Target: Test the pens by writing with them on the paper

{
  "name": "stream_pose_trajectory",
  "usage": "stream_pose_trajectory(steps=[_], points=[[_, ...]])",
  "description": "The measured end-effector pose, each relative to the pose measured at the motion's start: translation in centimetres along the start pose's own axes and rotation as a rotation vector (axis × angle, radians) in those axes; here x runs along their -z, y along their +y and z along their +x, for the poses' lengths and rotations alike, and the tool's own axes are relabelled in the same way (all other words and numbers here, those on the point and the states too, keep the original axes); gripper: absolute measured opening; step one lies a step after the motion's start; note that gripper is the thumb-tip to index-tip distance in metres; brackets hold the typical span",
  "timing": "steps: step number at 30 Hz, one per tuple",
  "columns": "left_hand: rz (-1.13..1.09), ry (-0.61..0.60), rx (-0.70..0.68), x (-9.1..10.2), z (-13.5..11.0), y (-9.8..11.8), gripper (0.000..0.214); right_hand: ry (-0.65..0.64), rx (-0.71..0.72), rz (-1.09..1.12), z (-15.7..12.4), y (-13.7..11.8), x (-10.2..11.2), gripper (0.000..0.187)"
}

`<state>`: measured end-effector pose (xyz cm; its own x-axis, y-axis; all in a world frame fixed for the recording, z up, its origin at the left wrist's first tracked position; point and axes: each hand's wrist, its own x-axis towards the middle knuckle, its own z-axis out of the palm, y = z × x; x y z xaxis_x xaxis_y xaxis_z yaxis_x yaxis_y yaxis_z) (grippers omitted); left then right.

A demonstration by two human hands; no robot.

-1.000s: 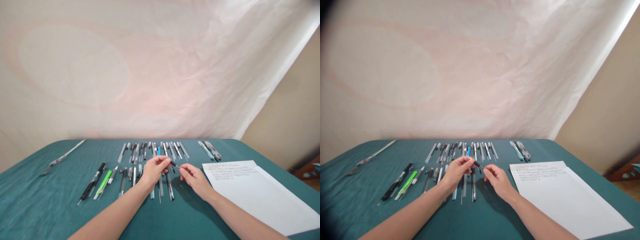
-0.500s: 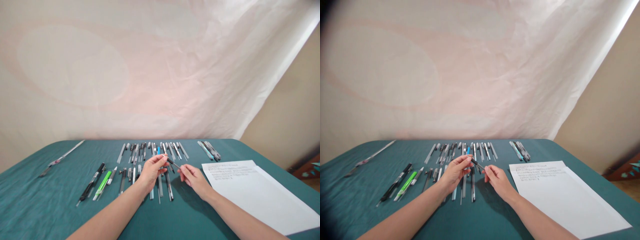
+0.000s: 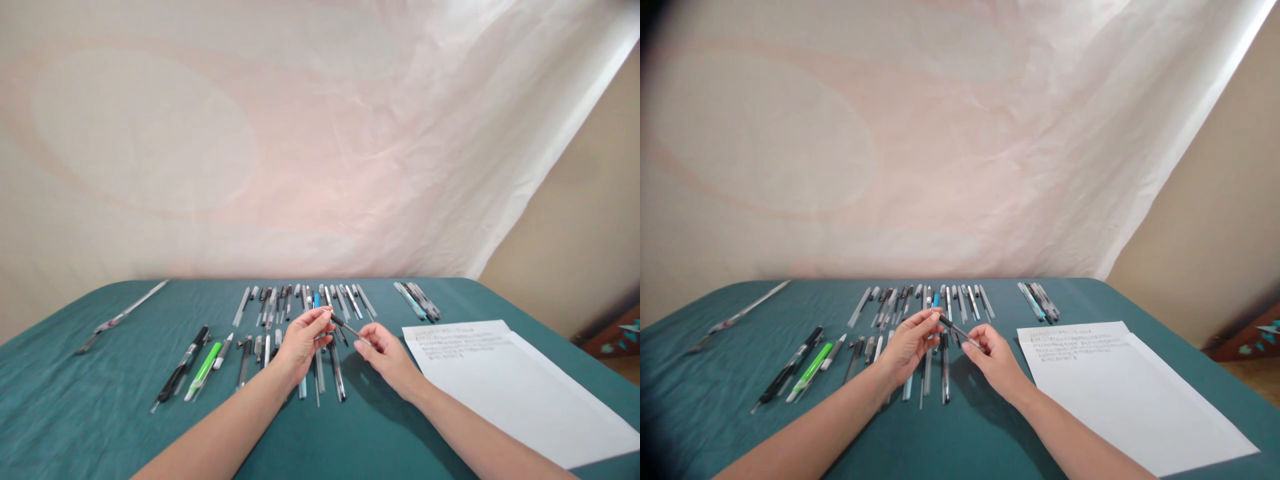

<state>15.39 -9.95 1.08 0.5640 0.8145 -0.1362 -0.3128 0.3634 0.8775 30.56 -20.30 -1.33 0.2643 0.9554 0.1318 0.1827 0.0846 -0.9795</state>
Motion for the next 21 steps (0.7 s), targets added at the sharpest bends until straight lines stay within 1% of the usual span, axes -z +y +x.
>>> stream_pose_trajectory(steps=[2, 8, 11, 15, 18, 21], points=[[-0.011, 0.001, 0.004, 0.0, 0.0, 0.0, 0.030, -0.006, 0.006, -0.026, 0.0, 0.0, 0.1, 0.027], [-0.045, 0.009, 0.019, 0.1, 0.0, 0.1, 0.027, -0.034, -0.013, -0.080, -0.1, 0.0, 0.1, 0.030], [-0.082, 0.019, 0.036, 0.0, 0.1, 0.0, 0.027, 0.000, -0.005, -0.026, -0.1, -0.2, 0.1, 0.027], [-0.143, 0.036, 0.071, -0.6, -0.1, -0.1, 0.024, 0.035, 0.023, 0.135, -0.6, -1.4, 0.1, 0.030], [-0.201, -0.012, 0.120, -1.4, -0.8, -0.1, 0.021, 0.058, 0.097, 0.206, -1.2, -2.8, 0.0, 0.027], [-0.231, -0.116, 0.189, -2.4, -1.8, -0.3, 0.019, 0.017, 0.163, 0.112, -1.7, -4.0, -0.2, 0.029]])
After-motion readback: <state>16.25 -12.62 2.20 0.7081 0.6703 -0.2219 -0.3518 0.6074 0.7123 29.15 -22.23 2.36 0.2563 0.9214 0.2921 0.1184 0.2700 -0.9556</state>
